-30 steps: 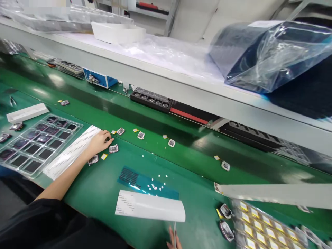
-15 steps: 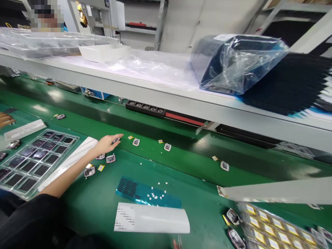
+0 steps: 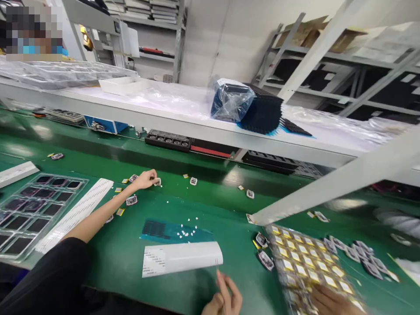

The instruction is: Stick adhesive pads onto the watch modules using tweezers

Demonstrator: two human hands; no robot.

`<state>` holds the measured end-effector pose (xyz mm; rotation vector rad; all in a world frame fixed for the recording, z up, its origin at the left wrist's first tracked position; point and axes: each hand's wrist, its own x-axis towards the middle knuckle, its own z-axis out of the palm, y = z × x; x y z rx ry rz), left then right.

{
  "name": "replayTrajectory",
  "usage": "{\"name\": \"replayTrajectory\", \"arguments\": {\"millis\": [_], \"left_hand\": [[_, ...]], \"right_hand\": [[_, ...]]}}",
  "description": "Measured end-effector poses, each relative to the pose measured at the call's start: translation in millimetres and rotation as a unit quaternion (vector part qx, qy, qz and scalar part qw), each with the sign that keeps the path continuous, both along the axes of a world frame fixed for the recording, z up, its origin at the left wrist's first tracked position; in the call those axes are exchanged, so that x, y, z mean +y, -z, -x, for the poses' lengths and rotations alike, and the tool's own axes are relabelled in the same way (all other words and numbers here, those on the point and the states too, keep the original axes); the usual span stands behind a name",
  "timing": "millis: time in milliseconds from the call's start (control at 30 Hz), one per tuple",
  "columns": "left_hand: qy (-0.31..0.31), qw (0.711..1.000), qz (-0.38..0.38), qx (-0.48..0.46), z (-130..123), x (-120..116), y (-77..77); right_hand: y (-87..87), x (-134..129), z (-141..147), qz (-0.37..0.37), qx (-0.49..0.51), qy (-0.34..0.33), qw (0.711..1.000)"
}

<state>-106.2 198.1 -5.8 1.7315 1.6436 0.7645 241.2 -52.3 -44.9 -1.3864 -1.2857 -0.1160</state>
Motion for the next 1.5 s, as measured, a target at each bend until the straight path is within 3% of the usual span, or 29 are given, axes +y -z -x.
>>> {"name": "replayTrajectory", "arguments": {"millis": [133,233,333,400,467,633,800,1033,1233,1333,1500], "left_hand": [[-0.014,0.989,-0.011,-0.144,-30,-26,-25.7],[0.004,0.969,-0.036,-0.243,-53,-57,-62.0],[0.03,0.942,-0.076,-0.326,-73,-92,-102.9],[0.039,0.902,-0.116,-0.415,-83,-111,-123.0],[0.043,0.884,-0.15,-0.44,-90,-126,-133.2],[0.051,0.888,-0.174,-0.423,-93,-136,-132.8],[0.033,0.913,-0.178,-0.365,-80,-134,-136.5],[0.034,0.947,-0.233,-0.218,-66,-133,-138.1],[0.026,0.952,-0.3,-0.064,-62,-134,-136.1],[0.02,0.959,-0.272,-0.082,-59,-129,-136.7],[0.016,0.965,-0.172,-0.198,-52,-127,-144.2]], "right_hand": [[-61.6,21,3,0.005,-0.048,-0.137,0.989],[-111.6,45,20,0.026,-0.061,-0.25,0.966],[-155.6,74,47,-0.007,-0.113,-0.335,0.935],[-177.6,95,66,-0.026,-0.158,-0.356,0.921],[-191.1,114,82,-0.051,-0.162,-0.359,0.918],[-193.7,146,95,-0.065,-0.156,-0.409,0.897],[-185.1,156,94,-0.07,-0.153,-0.429,0.887],[-173.2,158,105,-0.094,-0.207,-0.386,0.894],[-172.6,157,109,-0.099,-0.362,-0.304,0.876],[-170.5,162,111,-0.085,-0.346,-0.314,0.88],[-167.1,170,105,-0.096,-0.234,-0.441,0.862]]}}
